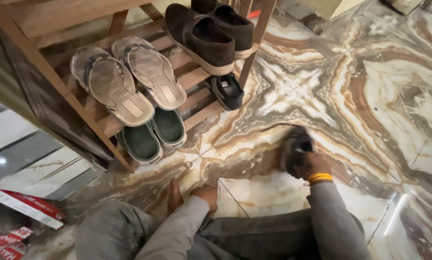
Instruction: The person sits on the floor and organizes several pairs of shoes by picking them up and placing them on a wooden shoe rack. The person handles sandals, slip-ons, and sneakers, arranging them on the shelves.
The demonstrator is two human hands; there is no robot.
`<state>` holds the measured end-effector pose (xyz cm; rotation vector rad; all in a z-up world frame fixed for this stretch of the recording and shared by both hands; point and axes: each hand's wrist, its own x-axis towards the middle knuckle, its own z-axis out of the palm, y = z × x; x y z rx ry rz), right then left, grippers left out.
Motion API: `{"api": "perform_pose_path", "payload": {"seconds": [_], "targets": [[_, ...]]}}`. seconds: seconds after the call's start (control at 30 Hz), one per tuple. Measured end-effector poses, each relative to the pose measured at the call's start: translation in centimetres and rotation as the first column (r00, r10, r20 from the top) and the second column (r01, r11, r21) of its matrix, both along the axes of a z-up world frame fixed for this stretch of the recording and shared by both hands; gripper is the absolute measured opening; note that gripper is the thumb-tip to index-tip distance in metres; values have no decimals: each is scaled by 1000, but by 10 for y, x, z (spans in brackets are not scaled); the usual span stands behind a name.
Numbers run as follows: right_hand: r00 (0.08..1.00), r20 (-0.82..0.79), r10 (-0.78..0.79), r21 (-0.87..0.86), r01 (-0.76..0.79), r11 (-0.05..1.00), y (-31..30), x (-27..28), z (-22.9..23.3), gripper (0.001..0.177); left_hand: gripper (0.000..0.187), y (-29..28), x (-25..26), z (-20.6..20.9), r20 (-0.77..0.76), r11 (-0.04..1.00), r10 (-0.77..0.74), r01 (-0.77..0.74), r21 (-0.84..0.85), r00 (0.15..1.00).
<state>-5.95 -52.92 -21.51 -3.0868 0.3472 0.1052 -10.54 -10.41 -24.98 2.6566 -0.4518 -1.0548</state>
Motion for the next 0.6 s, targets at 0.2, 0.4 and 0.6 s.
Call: {"api": "perform_pose_path", "payload": {"seconds": [0.2, 0.4, 0.6], "targets": [[874, -149, -462, 48, 473, 880, -40, 23, -27, 57, 38, 0, 1, 0, 95, 1000, 7, -7, -4, 995], [831, 52, -553, 87, 548, 832, 1, 8, 17, 48, 37, 0, -3, 20, 73, 998, -48, 51, -45, 996], [997, 70, 23, 124, -32, 992, 82, 43, 37, 66, 36, -5, -9, 28, -19, 997, -65, 64, -47, 998]]}}
